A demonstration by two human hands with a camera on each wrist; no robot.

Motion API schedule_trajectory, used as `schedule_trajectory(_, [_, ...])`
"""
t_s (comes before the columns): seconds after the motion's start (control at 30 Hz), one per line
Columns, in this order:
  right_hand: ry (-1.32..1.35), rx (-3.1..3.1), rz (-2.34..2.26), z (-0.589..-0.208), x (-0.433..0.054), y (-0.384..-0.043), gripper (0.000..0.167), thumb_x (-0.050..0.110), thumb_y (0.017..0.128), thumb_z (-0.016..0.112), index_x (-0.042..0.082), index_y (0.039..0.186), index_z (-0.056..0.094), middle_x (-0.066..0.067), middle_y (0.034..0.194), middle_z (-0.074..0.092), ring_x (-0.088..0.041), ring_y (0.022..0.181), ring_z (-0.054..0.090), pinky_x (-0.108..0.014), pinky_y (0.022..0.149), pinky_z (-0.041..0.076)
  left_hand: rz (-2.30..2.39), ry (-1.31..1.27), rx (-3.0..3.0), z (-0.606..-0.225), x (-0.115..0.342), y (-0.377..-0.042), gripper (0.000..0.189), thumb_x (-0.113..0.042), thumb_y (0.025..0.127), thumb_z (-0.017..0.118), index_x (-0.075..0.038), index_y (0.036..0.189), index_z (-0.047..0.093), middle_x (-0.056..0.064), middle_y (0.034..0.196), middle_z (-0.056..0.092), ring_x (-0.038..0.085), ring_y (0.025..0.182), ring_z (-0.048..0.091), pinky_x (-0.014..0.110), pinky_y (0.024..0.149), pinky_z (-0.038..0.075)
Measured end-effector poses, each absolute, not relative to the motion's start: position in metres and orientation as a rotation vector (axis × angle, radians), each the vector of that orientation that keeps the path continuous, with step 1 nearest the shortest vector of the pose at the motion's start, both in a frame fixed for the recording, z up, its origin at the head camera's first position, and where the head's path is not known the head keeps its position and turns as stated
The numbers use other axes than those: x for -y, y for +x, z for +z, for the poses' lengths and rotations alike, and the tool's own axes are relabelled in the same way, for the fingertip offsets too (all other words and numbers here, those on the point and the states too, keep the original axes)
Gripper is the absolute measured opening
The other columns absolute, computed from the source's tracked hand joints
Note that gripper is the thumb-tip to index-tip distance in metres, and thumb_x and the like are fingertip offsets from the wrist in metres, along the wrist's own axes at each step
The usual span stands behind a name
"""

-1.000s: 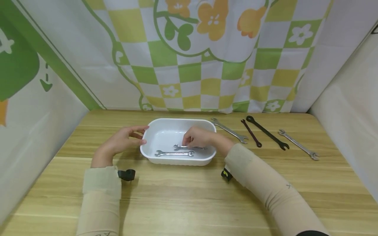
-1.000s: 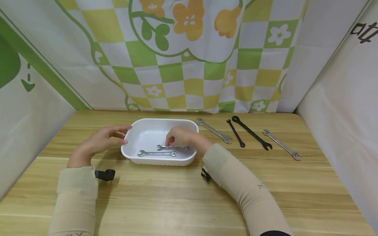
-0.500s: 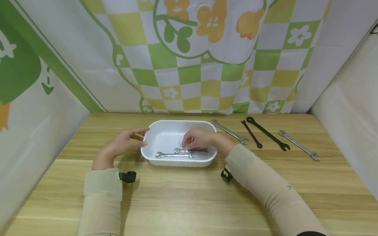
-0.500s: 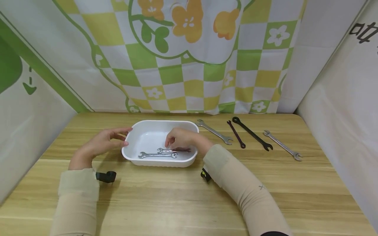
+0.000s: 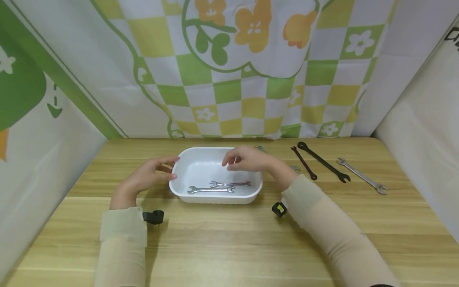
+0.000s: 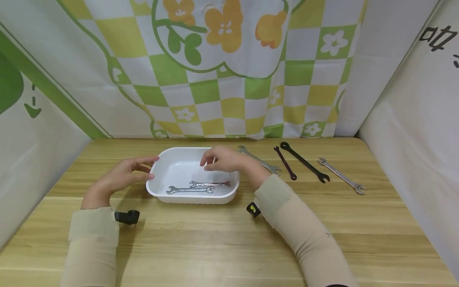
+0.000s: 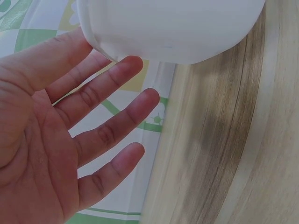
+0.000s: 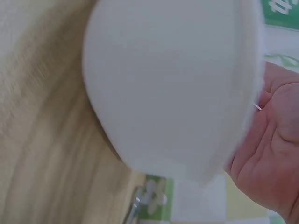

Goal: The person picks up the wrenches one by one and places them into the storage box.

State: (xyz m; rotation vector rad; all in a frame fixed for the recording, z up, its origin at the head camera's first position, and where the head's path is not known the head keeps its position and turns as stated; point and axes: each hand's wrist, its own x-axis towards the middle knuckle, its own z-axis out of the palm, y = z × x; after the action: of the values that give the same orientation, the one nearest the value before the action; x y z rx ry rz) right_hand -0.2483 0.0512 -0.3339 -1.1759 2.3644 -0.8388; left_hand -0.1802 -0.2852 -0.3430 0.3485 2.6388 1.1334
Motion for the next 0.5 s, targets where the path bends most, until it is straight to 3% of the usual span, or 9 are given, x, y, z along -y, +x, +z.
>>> schedule_trajectory(0.27, [-1.074, -2.507, -1.078, -0.321, -0.085, -0.236, 0.025, 0.015, 0.098, 0.061, 0.003, 0.119, 0.069, -0.012, 0.113, 0.073, -0.024, 0.101, 0.065, -0.041, 0.090, 0.053, 1.118, 0.362, -2.656, -0.343, 0.286, -0.182, 0.062, -0.024, 0.093, 0.070, -0.010, 0.149, 0.046, 0.020, 0.140, 0.055, 0.040, 0.125, 0.055, 0.048, 0.098, 0.048])
schedule_trajectory(0.5, [-0.930, -2.600, -1.219, -0.319, -0.114, -0.225, 0.024, 0.015, 0.099, 0.061, 0.003, 0.117, 0.070, -0.012, 0.108, 0.071, -0.024, 0.099, 0.063, -0.043, 0.086, 0.052, 1.147, 0.351, -2.631, -0.342, 0.284, -0.180, 0.063, -0.024, 0.093, 0.071, -0.010, 0.149, 0.046, 0.021, 0.140, 0.055, 0.039, 0.125, 0.056, 0.040, 0.093, 0.051])
